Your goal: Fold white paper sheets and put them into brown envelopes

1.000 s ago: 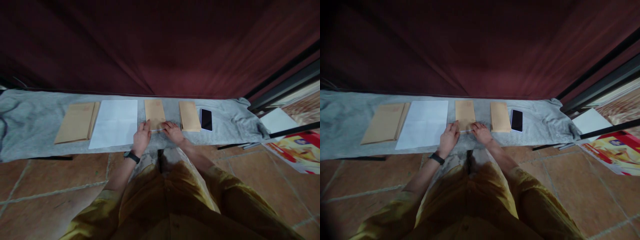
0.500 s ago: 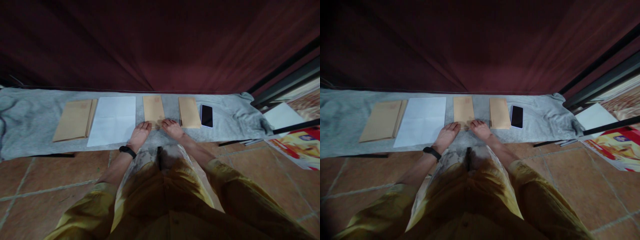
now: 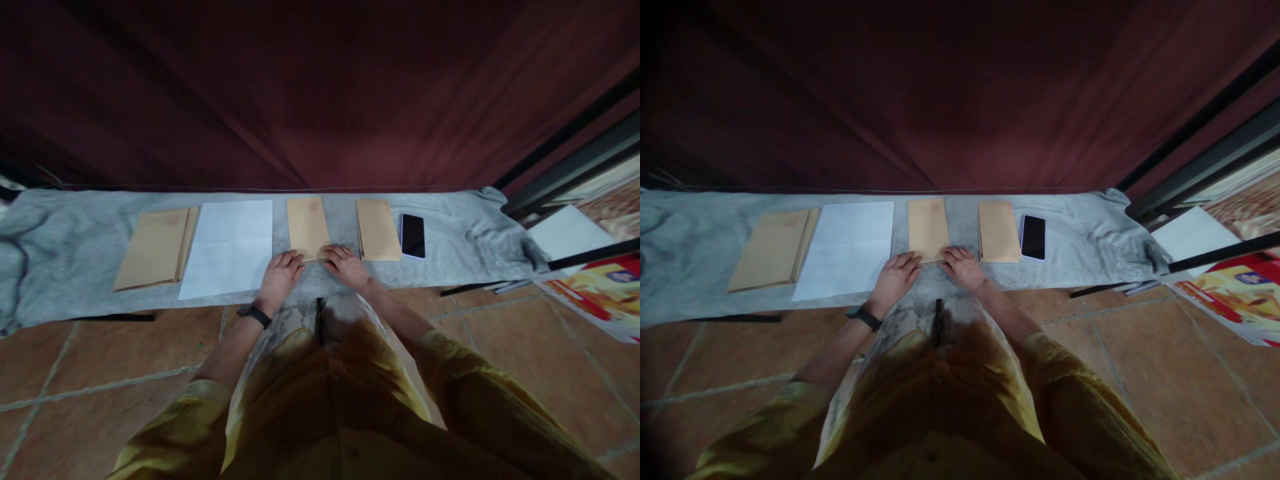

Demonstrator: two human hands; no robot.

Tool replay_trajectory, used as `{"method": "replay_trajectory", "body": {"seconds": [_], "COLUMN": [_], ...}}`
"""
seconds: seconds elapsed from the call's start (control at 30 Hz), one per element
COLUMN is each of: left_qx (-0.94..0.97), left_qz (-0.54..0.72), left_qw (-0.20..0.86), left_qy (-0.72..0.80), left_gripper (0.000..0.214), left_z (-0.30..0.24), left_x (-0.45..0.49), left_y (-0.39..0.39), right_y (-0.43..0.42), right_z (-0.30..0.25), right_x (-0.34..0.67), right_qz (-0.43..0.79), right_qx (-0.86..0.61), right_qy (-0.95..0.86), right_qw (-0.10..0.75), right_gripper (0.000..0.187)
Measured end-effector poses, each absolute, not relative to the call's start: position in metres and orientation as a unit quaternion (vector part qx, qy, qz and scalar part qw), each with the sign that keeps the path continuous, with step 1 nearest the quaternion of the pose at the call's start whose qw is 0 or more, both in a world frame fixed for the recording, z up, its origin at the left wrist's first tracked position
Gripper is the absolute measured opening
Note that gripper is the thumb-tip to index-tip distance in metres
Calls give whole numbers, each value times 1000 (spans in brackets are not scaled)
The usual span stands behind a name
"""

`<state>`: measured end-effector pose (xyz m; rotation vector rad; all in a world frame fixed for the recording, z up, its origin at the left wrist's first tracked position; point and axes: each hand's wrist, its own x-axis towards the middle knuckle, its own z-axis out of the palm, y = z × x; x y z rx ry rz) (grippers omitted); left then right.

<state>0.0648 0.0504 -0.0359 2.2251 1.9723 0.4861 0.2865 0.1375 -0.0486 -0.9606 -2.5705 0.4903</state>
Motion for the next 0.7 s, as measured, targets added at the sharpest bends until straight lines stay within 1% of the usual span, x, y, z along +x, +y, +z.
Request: {"method": "replay_trajectory", "body": {"seconds": [0.1,0.37,0.7], "left_qx": [726,679,646], "left_qz": [178,236,217], "left_qw": [74,82,54], "left_qy": [660,690,730], "left_gripper": [40,36,37], "left_z": [-35,-37,-33], "left_x": [66,74,88], "left_y": [51,48,51], "right_y": [136,138,137], "right_z": [-51,-56,-53], "right_x": [286,279,270], "right_qz": [184,191,169], "right_qx": [-345,-378,-425], "right_qy": [-901,-879,-865], "right_qw": [186,221,208], "right_gripper": [35,24,22]}}
